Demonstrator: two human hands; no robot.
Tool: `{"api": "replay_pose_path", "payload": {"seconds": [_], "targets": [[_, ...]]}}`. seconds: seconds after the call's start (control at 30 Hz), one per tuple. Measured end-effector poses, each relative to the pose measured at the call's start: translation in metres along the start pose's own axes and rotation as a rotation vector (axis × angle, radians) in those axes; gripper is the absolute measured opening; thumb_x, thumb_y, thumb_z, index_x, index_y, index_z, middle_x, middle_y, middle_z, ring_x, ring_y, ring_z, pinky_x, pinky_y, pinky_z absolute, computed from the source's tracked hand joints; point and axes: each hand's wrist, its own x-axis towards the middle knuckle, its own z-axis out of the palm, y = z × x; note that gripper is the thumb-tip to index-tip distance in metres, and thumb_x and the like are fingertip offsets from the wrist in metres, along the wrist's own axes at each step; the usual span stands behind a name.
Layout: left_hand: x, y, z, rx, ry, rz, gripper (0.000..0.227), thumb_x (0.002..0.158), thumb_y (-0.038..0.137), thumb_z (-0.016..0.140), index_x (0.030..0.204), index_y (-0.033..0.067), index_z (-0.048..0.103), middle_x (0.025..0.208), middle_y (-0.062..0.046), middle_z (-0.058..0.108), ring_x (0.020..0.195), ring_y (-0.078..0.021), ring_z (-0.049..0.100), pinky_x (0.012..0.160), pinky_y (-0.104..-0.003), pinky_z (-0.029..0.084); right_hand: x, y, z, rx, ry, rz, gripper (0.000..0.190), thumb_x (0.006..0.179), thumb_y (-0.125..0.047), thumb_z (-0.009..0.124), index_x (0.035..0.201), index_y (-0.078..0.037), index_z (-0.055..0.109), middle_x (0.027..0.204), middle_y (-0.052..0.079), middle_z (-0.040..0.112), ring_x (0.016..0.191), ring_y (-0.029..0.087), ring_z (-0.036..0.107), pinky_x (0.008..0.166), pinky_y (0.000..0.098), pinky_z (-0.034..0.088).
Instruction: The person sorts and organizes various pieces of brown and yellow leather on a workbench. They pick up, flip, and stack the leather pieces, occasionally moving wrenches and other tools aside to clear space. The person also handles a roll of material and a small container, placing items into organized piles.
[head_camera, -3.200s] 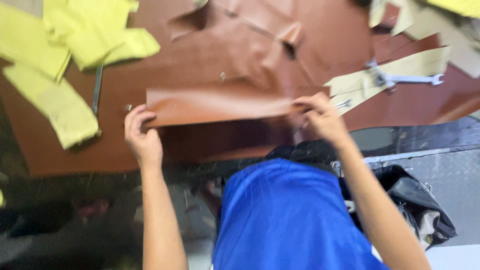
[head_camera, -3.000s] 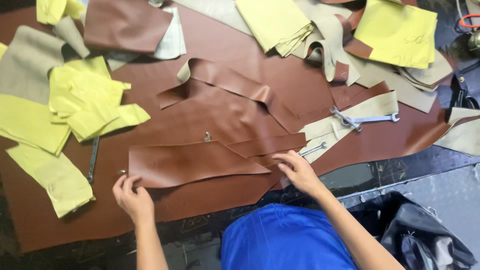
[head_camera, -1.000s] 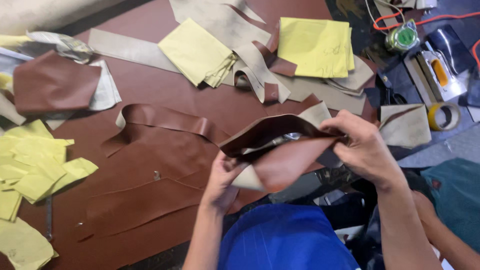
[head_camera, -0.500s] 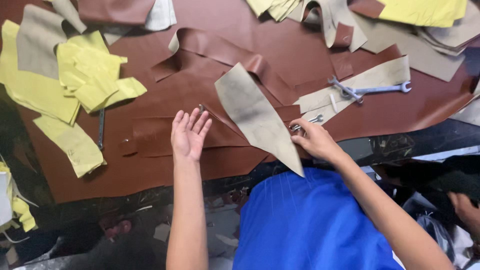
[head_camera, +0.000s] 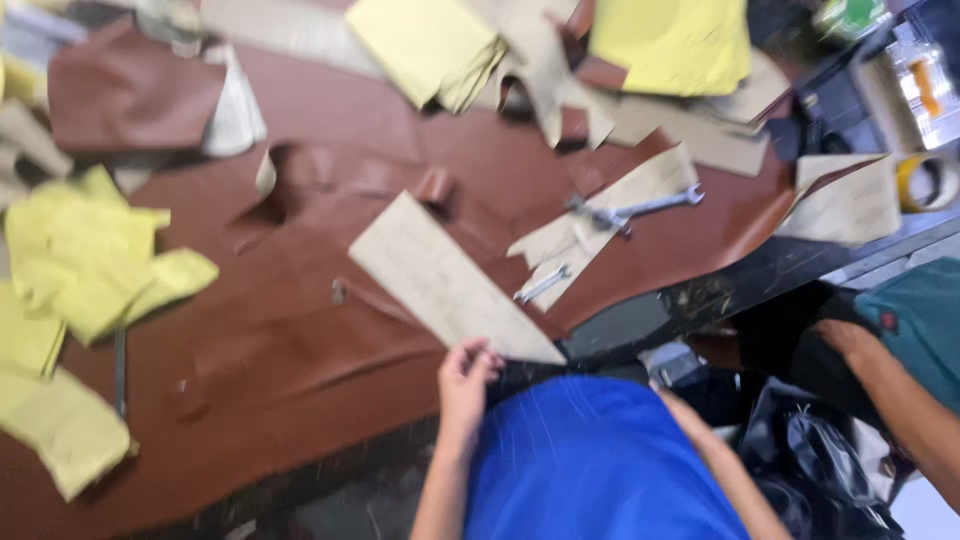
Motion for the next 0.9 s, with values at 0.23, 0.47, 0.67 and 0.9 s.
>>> {"api": "replay_pose_path", "payload": {"seconds": [0.23, 0.47, 0.67, 0.9], "targets": [[0.034, 0.040, 0.033, 0.347, -0.304, 0.166, 0.023, 0.099, 0.010, 0.060, 0.120, 0.0025, 0.066, 0.100, -0.008, 0.073, 0.091, -0.0157, 0.070, 0.082, -0.030, 0.057, -0.010, 0.015, 0.000, 0.308, 0.007, -0.040, 0.032, 0.094, -0.028, 0.070, 0.116, -0.006, 0.074, 0.096, 0.008, 0.077, 0.089, 0.011, 0.064, 0.081, 0.0276, 0.053], [0.058, 0.069, 0.030, 0.441, -0.173, 0.225, 0.028, 0.095, 0.008, 0.056, 0.120, 0.0072, 0.069, 0.112, -0.012, 0.073, 0.103, -0.0228, 0.070, 0.091, -0.036, 0.055, 0.054, -0.100, 0.034, 0.276, -0.122, -0.145, 0.034, 0.093, -0.027, 0.070, 0.118, -0.004, 0.073, 0.098, 0.007, 0.077, 0.091, 0.009, 0.063, 0.082, 0.0263, 0.052], [0.043, 0.057, 0.012, 0.492, -0.047, 0.179, 0.029, 0.093, 0.016, 0.061, 0.120, 0.0085, 0.068, 0.104, -0.014, 0.074, 0.091, -0.0284, 0.072, 0.084, -0.039, 0.057, 0.053, -0.134, 0.061, 0.170, -0.266, -0.186, 0.035, 0.092, -0.025, 0.069, 0.120, -0.003, 0.072, 0.102, 0.008, 0.076, 0.094, 0.010, 0.063, 0.084, 0.0268, 0.051], [0.036, 0.043, 0.004, 0.592, -0.058, 0.158, 0.033, 0.092, 0.017, 0.058, 0.123, 0.0094, 0.069, 0.104, -0.017, 0.075, 0.097, -0.0315, 0.073, 0.086, -0.042, 0.057, 0.068, -0.154, 0.052, 0.095, -0.326, -0.245, 0.037, 0.092, -0.023, 0.069, 0.122, -0.002, 0.070, 0.107, 0.009, 0.075, 0.098, 0.012, 0.063, 0.087, 0.0275, 0.050]]}}
